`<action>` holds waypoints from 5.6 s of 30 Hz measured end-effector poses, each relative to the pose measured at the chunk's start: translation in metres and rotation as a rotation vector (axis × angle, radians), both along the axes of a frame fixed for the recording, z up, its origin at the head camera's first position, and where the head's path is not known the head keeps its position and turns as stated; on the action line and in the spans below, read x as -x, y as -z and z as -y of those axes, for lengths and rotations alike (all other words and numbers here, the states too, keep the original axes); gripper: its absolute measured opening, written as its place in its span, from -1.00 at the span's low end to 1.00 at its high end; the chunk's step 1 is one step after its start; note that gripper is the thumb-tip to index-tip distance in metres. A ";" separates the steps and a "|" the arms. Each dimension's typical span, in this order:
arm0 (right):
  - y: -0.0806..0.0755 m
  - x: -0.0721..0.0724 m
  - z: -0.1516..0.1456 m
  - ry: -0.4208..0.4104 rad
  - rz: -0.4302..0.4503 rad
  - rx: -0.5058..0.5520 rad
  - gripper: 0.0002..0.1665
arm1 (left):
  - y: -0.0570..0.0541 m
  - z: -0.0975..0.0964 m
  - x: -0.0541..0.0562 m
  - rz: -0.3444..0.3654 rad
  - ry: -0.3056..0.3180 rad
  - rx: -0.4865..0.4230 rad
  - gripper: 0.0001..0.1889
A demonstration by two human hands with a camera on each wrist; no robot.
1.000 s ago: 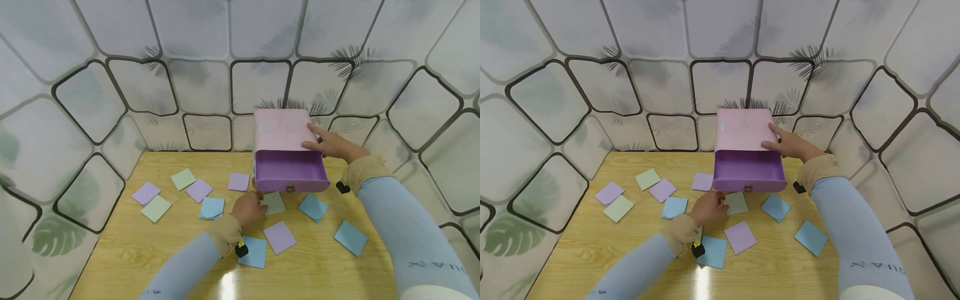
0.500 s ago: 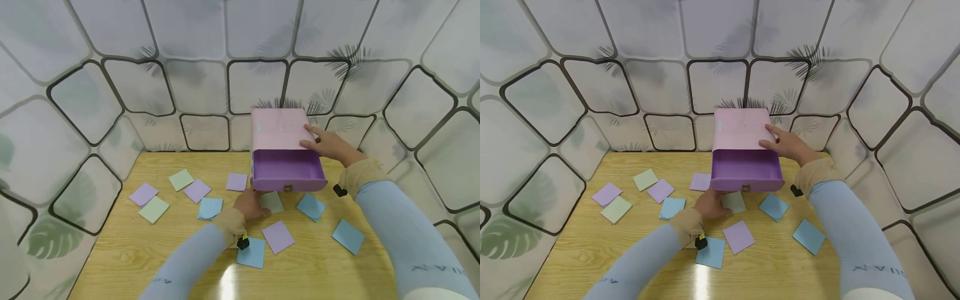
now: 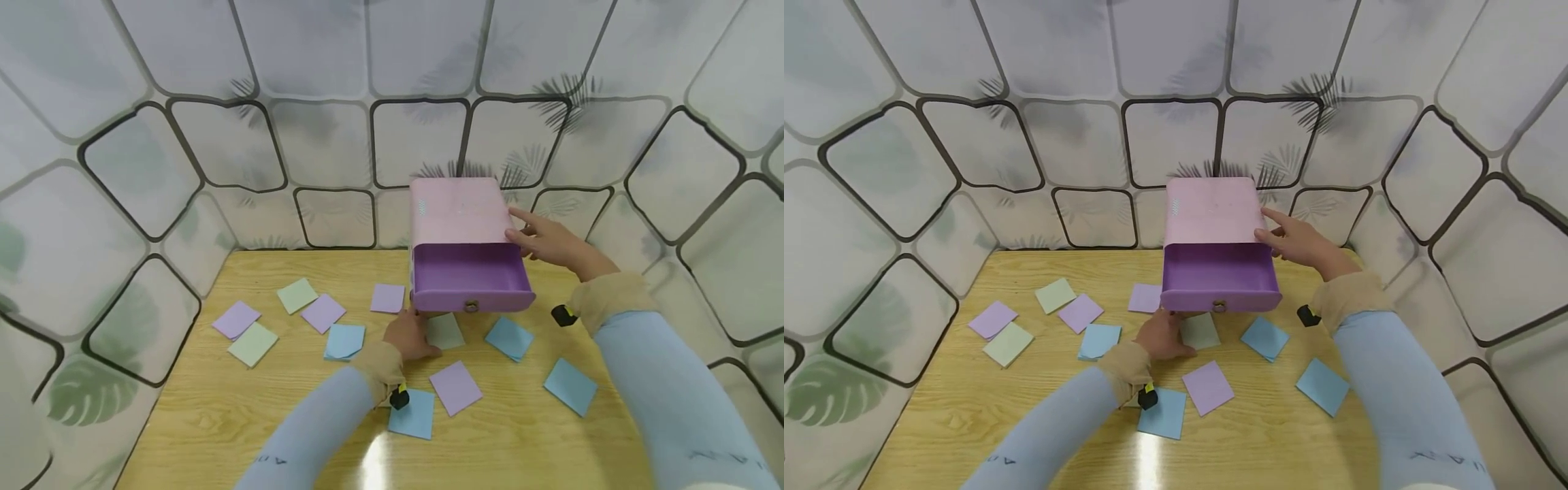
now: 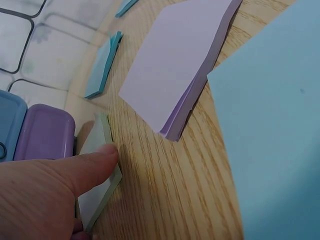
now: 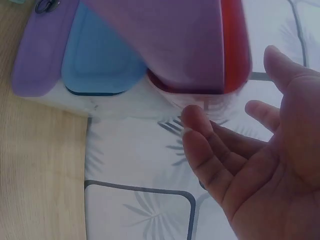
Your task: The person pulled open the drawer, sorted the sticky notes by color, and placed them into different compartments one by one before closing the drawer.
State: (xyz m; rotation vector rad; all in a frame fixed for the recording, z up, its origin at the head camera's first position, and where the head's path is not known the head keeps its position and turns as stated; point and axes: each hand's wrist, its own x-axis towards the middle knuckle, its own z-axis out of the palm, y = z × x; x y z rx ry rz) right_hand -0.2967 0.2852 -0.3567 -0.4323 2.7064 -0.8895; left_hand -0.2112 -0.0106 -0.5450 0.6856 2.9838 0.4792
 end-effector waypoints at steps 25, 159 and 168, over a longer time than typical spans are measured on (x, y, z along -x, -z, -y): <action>0.036 -0.109 -0.022 0.018 -0.430 0.141 -0.59 | 0.001 0.001 0.002 0.147 -0.113 -0.265 -0.28; 0.029 -0.139 0.005 -0.034 -0.608 0.300 -0.80 | -0.174 -0.028 0.046 0.081 0.308 0.125 -0.78; 0.030 -0.139 0.004 -0.035 -0.591 0.300 -0.80 | -0.171 -0.031 0.049 0.047 0.377 0.197 -0.72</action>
